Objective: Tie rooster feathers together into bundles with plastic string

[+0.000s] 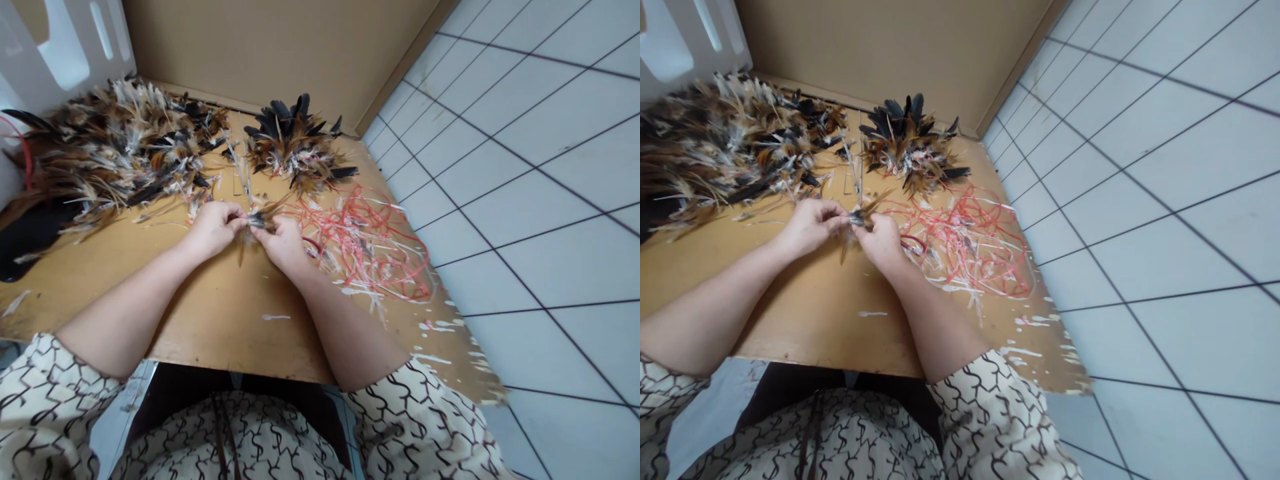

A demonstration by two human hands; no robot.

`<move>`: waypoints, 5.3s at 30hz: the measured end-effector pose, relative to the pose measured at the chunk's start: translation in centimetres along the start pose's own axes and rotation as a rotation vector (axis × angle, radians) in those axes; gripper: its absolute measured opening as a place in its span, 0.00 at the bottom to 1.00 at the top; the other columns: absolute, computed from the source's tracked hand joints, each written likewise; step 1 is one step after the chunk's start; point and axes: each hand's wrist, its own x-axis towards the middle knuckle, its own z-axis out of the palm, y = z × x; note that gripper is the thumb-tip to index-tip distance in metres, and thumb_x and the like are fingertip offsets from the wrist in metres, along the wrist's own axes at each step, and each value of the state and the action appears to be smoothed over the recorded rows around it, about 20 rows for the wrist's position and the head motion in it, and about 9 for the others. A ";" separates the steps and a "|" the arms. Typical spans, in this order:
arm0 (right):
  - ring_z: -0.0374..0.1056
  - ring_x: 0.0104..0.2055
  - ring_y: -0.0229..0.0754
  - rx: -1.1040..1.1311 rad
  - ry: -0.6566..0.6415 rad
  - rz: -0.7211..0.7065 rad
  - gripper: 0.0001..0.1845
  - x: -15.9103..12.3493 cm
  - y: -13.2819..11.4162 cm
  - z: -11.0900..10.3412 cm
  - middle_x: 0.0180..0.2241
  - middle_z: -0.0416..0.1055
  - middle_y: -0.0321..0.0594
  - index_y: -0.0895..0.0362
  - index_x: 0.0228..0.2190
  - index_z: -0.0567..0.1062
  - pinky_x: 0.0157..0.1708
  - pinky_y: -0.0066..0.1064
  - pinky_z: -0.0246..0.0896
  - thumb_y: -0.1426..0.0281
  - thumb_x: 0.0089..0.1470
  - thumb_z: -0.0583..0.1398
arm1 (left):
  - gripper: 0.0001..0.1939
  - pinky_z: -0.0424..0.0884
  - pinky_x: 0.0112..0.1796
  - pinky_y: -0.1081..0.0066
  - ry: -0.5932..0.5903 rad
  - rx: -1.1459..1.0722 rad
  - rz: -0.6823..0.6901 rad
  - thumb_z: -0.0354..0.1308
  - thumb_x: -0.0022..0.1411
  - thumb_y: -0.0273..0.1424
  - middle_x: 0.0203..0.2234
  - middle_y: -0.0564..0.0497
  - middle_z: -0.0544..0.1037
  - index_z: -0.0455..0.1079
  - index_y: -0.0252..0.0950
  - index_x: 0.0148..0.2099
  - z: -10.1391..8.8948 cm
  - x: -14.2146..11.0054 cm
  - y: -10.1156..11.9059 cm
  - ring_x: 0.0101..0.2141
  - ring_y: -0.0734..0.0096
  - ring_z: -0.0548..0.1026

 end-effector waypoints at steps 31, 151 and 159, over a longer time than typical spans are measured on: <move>0.70 0.29 0.39 0.090 0.010 -0.066 0.06 0.0 1.0 0.4 0.25 0.73 0.37 0.56 0.28 0.66 0.34 0.32 0.66 0.73 0.44 0.59 | 0.06 0.61 0.31 0.72 -0.028 0.029 0.079 0.52 0.54 0.26 0.19 0.55 0.72 0.65 0.35 0.25 0.5 -0.5 0.4 0.23 0.74 0.66; 0.64 0.25 0.33 0.216 -0.085 -0.052 0.09 0.4 0.4 0.0 0.26 0.69 0.34 0.55 0.29 0.64 0.25 0.26 0.61 0.75 0.41 0.57 | 0.08 0.60 0.30 0.70 -0.004 0.085 -0.014 0.49 0.56 0.27 0.16 0.55 0.66 0.58 0.38 0.24 0.3 0.0 0.0 0.22 0.72 0.64; 0.63 0.23 0.31 0.309 -0.060 -0.043 0.11 0.7 0.5 0.3 0.25 0.68 0.31 0.55 0.30 0.63 0.23 0.25 0.62 0.74 0.40 0.58 | 0.06 0.57 0.27 0.73 -0.057 0.062 0.017 0.53 0.53 0.26 0.15 0.58 0.63 0.63 0.35 0.24 -0.6 0.2 -0.1 0.21 0.75 0.61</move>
